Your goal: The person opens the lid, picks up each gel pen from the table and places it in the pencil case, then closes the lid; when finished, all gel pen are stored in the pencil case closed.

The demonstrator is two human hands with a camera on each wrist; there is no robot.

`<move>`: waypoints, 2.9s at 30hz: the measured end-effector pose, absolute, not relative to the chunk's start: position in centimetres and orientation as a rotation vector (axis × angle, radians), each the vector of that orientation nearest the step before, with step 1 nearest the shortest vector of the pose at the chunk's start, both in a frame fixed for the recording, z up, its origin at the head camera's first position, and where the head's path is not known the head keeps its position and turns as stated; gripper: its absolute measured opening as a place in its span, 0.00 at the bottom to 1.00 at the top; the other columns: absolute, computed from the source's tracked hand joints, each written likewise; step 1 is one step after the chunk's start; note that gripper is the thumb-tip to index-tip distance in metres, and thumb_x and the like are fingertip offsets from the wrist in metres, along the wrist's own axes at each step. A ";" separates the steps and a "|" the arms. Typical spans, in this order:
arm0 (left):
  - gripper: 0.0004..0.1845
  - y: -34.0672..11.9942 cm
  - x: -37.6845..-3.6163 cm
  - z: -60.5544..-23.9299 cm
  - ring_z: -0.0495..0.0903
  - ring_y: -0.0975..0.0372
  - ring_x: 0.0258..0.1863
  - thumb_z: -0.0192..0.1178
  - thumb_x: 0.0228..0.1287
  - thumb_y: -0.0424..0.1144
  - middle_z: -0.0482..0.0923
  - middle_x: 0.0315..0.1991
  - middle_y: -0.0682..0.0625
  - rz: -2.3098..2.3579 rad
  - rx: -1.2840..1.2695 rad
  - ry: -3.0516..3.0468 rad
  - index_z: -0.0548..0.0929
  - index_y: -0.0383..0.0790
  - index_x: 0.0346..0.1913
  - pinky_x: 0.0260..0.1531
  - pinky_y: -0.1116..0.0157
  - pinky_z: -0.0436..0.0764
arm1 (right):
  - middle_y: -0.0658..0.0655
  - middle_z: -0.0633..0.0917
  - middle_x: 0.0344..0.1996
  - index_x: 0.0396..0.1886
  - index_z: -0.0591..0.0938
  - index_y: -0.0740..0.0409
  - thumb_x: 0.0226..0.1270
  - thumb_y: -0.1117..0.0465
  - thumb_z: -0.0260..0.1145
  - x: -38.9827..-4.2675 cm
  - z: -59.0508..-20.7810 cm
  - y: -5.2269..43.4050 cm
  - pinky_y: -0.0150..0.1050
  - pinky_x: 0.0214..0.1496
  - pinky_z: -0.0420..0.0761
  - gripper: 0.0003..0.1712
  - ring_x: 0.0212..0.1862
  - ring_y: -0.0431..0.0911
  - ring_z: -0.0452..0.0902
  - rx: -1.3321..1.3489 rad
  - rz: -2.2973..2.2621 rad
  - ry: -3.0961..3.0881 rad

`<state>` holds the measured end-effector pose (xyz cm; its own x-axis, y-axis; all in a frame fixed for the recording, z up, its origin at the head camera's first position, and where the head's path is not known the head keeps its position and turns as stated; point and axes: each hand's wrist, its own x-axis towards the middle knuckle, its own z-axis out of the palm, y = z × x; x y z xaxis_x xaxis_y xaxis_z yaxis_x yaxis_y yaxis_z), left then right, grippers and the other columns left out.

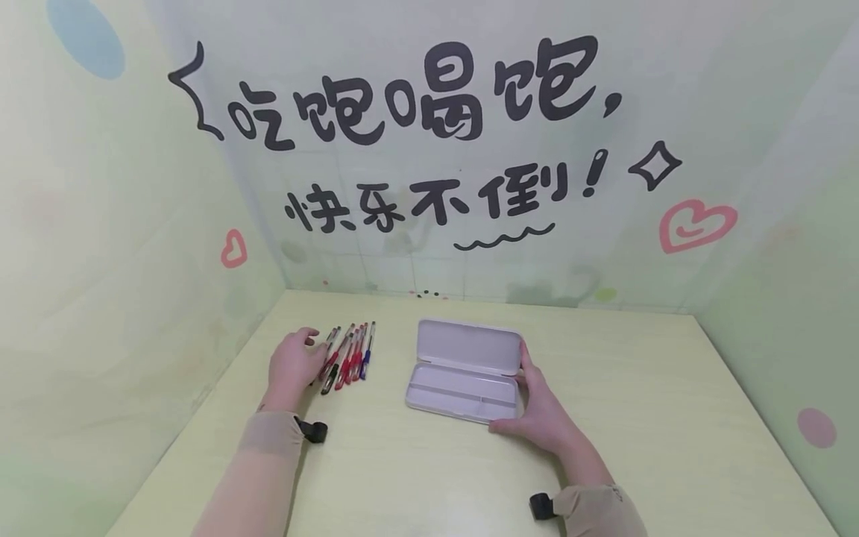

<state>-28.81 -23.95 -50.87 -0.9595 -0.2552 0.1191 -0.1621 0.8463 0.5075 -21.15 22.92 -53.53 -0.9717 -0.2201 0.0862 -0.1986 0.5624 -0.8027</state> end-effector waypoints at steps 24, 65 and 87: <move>0.19 -23.6 -28.7 -50.6 0.88 0.46 0.49 0.59 0.81 0.47 0.91 0.53 0.38 -0.790 0.515 -2.998 0.88 0.34 0.58 0.53 0.47 0.85 | 0.72 0.56 0.88 0.92 0.29 0.40 0.46 0.50 0.94 -20.9 -53.2 22.9 0.80 0.83 0.52 0.94 0.81 0.70 0.68 -0.333 -1.420 2.746; 0.11 -10.3 -26.1 -48.1 0.84 0.52 0.54 0.68 0.78 0.45 0.91 0.54 0.51 -0.614 -0.263 -2.767 0.92 0.52 0.57 0.61 0.48 0.80 | 0.73 0.54 0.88 0.92 0.29 0.39 0.47 0.51 0.94 -20.7 -53.0 23.0 0.79 0.83 0.52 0.93 0.81 0.71 0.69 -0.360 -1.447 2.734; 0.09 -5.6 -24.1 -49.7 0.86 0.57 0.56 0.70 0.76 0.46 0.93 0.51 0.57 -0.517 -0.781 -2.878 0.94 0.55 0.53 0.64 0.50 0.84 | 0.67 0.50 0.91 0.92 0.31 0.43 0.45 0.53 0.94 -20.9 -53.2 22.8 0.79 0.83 0.53 0.93 0.80 0.71 0.69 -0.440 -1.437 2.743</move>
